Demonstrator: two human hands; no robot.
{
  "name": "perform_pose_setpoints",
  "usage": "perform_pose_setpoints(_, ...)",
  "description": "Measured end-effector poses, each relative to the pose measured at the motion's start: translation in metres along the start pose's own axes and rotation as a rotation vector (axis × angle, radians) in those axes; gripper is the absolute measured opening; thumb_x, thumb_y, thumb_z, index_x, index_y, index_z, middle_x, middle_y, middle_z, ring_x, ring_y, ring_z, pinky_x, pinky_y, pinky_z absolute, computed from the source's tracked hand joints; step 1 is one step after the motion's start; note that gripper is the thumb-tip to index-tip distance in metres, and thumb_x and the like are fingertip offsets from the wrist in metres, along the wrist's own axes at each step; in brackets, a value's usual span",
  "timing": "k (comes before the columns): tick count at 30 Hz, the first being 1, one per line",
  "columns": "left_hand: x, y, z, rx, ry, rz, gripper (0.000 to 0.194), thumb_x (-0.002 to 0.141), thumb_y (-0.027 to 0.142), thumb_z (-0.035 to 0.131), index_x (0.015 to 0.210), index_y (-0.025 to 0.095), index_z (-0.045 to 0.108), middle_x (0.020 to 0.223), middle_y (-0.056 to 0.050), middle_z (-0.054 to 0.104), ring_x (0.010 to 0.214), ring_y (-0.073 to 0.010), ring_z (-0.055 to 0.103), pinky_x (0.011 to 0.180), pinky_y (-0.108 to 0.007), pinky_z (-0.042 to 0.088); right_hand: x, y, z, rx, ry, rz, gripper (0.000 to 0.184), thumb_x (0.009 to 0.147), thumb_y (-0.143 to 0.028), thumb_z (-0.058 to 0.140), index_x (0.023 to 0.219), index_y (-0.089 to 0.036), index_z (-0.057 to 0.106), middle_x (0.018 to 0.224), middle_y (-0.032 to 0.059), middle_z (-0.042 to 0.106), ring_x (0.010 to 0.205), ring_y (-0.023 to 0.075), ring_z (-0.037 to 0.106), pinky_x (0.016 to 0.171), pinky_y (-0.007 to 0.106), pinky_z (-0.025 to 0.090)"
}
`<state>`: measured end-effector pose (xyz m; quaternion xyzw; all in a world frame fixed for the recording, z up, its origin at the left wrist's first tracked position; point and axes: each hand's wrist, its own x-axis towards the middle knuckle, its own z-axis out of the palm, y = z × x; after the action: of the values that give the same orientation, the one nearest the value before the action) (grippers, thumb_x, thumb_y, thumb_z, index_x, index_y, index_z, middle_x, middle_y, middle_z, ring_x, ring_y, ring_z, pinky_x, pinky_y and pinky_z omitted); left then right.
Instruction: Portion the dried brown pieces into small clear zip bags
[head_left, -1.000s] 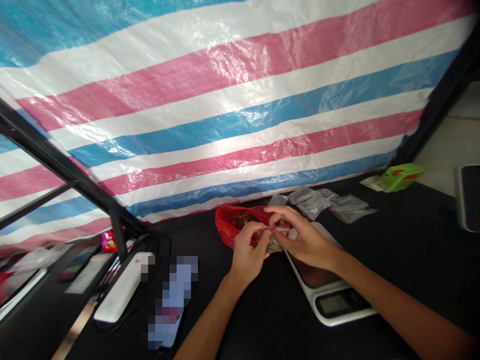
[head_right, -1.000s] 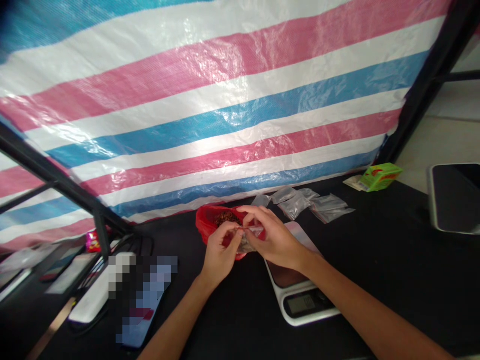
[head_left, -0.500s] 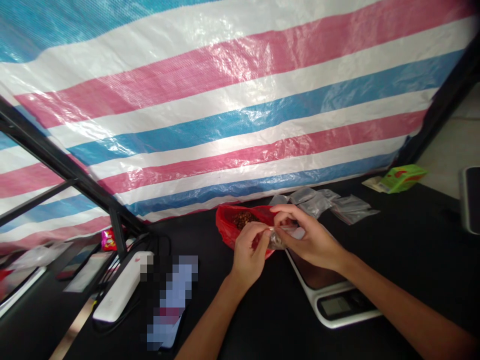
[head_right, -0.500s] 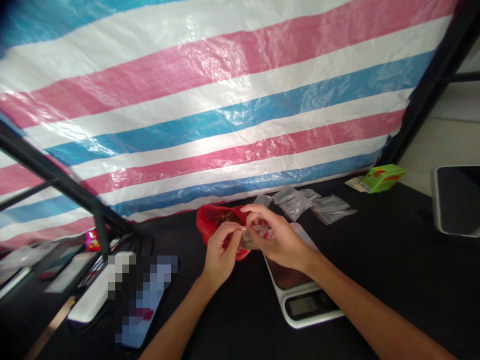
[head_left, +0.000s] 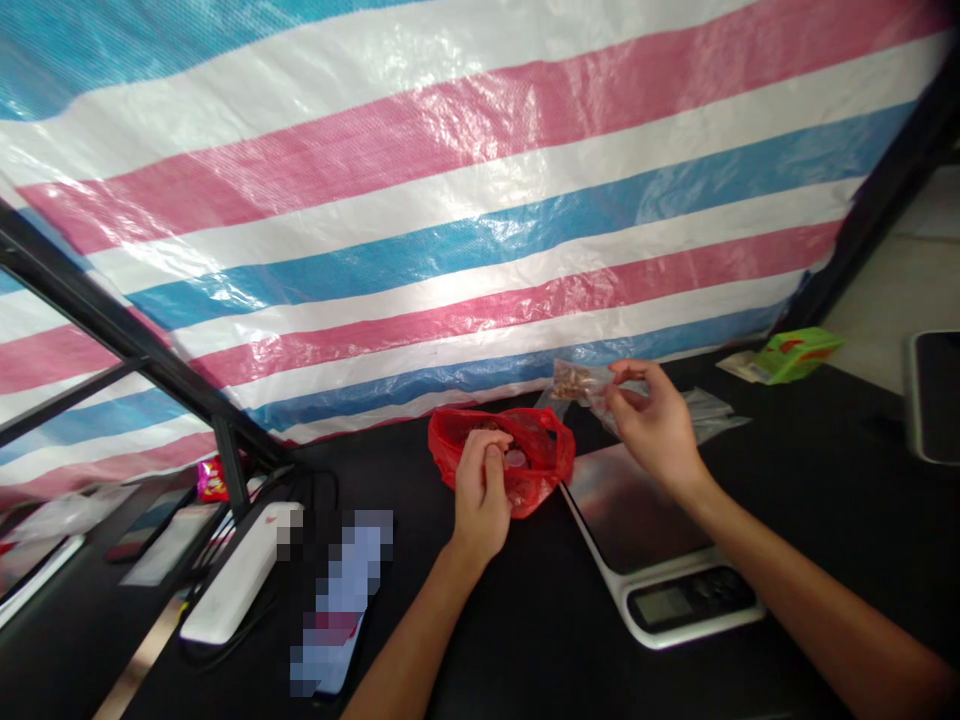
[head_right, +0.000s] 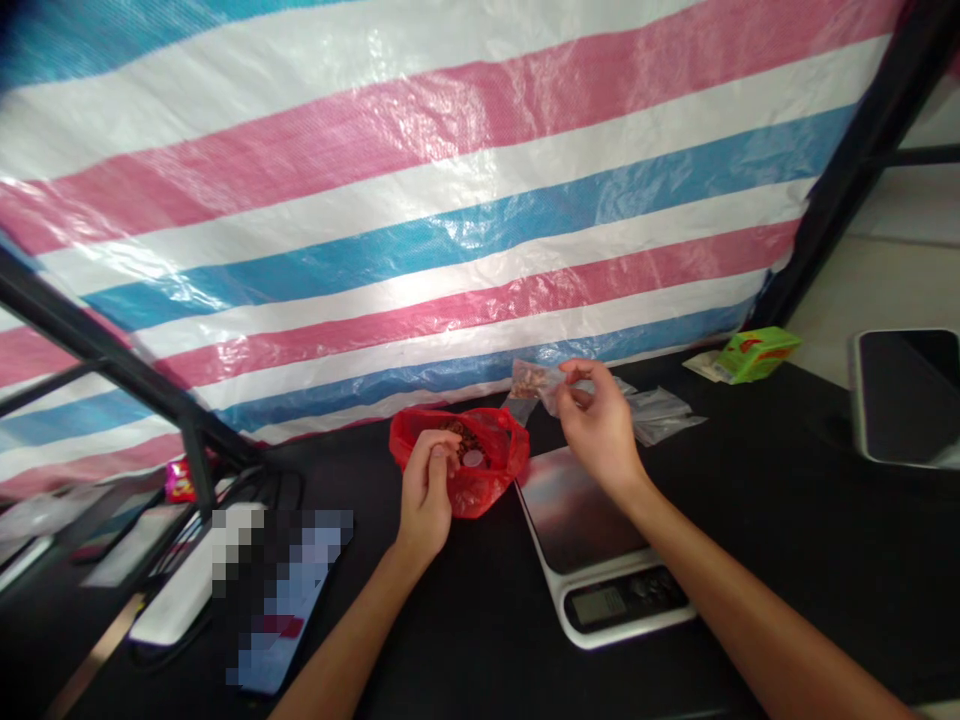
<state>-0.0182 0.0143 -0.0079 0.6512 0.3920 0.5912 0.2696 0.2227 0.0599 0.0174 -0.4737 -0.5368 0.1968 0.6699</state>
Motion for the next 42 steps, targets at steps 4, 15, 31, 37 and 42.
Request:
perform_pose_setpoints(4,0.001,0.000,-0.001,0.007,0.004,0.024,0.029,0.111,0.033,0.041,0.105,0.021,0.067,0.099,-0.005,0.065,0.092,-0.0180,0.062,0.083,-0.031,0.048,-0.002,0.024,0.000,-0.174,-0.237,0.056,0.021,0.084,-0.036,0.070,0.101,-0.023,0.067,0.090,0.0057,0.072,0.073,0.0219,0.071,0.066,0.034,0.061)
perform_pose_setpoints(15,0.004,0.005,-0.003,0.083,-0.020,0.094,0.028,0.110,0.028,0.041,0.100,0.019,0.066,0.096,-0.006,0.065,0.092,-0.0185,0.063,0.084,-0.032,0.049,-0.003,0.038,-0.003,-0.322,-0.492,0.032,0.027,0.085,-0.021,0.053,0.107,-0.022,0.067,0.091,0.0050,0.073,0.074,0.0222,0.072,0.071,0.037,0.061)
perform_pose_setpoints(31,-0.001,0.012,-0.008,0.392,-0.215,0.371,0.020,0.101,0.015,0.047,0.107,0.020,0.065,0.097,-0.008,0.069,0.088,-0.0209,0.068,0.080,-0.034,0.056,-0.010,0.031,0.009,-0.891,-0.772,-0.215,0.046,0.104,-0.045,0.045,0.142,-0.032,0.068,0.161,0.0130,0.052,0.155,0.0434,0.035,0.121,0.068,0.031)
perform_pose_setpoints(37,-0.001,0.010,-0.007,0.431,-0.197,0.381,0.020,0.099,0.013,0.048,0.105,0.020,0.065,0.096,-0.008,0.071,0.088,-0.0213,0.069,0.079,-0.034,0.056,0.020,0.036,0.029,-0.932,-0.898,-0.128,0.044,0.099,-0.051,0.051,0.129,-0.033,0.078,0.150,0.0117,0.064,0.151,0.0473,0.040,0.120,0.072,0.028)
perform_pose_setpoints(42,-0.001,0.010,-0.008,0.427,-0.180,0.374,0.019,0.099,0.013,0.049,0.104,0.020,0.066,0.094,-0.007,0.071,0.087,-0.0214,0.069,0.079,-0.034,0.056,0.023,0.043,0.023,-0.884,-0.789,-0.168,0.048,0.104,-0.049,0.042,0.130,-0.028,0.076,0.141,0.0102,0.071,0.144,0.0422,0.050,0.117,0.069,0.036)
